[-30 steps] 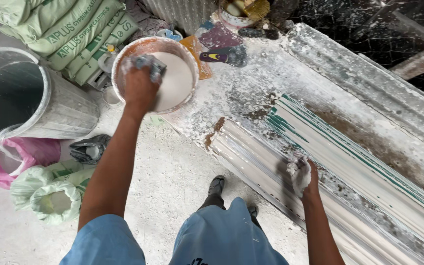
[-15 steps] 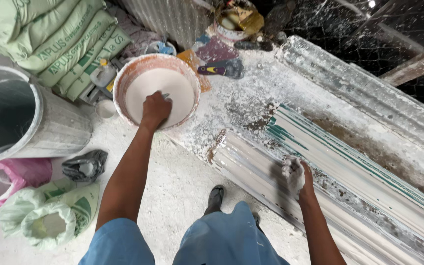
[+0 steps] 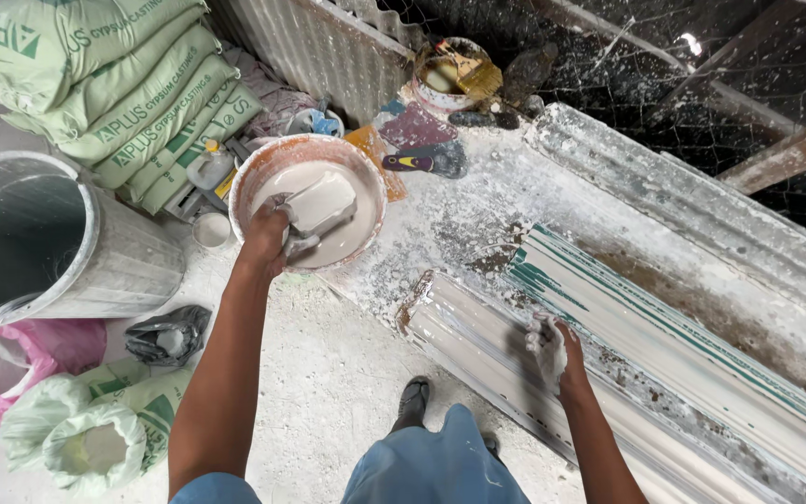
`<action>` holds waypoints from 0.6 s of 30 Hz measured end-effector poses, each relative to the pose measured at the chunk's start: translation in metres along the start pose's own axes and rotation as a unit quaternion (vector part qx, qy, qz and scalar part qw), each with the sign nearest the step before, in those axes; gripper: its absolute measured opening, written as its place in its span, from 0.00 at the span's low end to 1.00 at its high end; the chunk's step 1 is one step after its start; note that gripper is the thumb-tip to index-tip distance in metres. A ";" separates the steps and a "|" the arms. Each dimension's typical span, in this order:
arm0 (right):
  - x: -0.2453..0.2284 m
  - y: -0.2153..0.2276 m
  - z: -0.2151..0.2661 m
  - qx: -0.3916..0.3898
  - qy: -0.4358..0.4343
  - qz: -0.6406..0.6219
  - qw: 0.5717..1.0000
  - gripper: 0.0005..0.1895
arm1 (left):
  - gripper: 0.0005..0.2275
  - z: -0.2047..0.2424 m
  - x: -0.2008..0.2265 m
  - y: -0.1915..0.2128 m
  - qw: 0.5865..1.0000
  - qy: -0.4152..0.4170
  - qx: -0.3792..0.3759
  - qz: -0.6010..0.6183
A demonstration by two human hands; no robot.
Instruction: The person scoops white plaster from a bucket using a trowel and applies it to long, ribbed metal profiles. They spread the plaster along the length of the profiles and smooth it with their hands to ensure even coverage.
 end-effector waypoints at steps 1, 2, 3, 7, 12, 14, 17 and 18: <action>0.000 0.002 0.000 0.003 -0.003 -0.004 1.000 0.14 | 0.22 0.005 0.006 -0.006 0.999 -0.016 -0.019 0.022; 0.000 0.004 0.000 0.007 -0.006 -0.009 1.000 0.14 | 0.21 0.010 0.012 -0.013 0.998 -0.032 -0.037 0.045; 0.000 0.010 0.002 0.014 -0.008 -0.015 1.000 0.14 | 0.21 0.015 0.017 -0.022 0.995 -0.046 -0.059 0.067; -0.003 0.032 0.011 0.029 0.010 -0.038 0.999 0.13 | 0.19 0.034 0.026 -0.064 0.993 -0.055 -0.100 0.036; -0.009 0.082 0.034 0.099 0.006 -0.098 0.990 0.14 | 0.19 0.058 0.016 -0.148 0.977 0.015 -0.197 0.079; -0.014 0.101 0.043 0.126 0.026 -0.104 0.986 0.15 | 0.20 0.061 -0.003 -0.185 0.971 0.039 -0.207 0.117; -0.025 0.127 0.061 0.166 0.059 -0.110 0.978 0.14 | 0.20 0.057 -0.045 -0.232 0.965 0.073 -0.221 0.121; -0.028 0.135 0.068 0.179 0.071 -0.111 0.975 0.13 | 0.19 0.054 -0.063 -0.247 0.964 0.084 -0.226 0.113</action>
Point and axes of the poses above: each hand's wrist, its own z-axis away from the middle knuckle, its own y-axis out of the back of the hand, x = y × z, the point moved 9 cm from there along -z, towards the middle knuckle, and after that the axes turned 9 degrees about x, right-handed, at the moved point
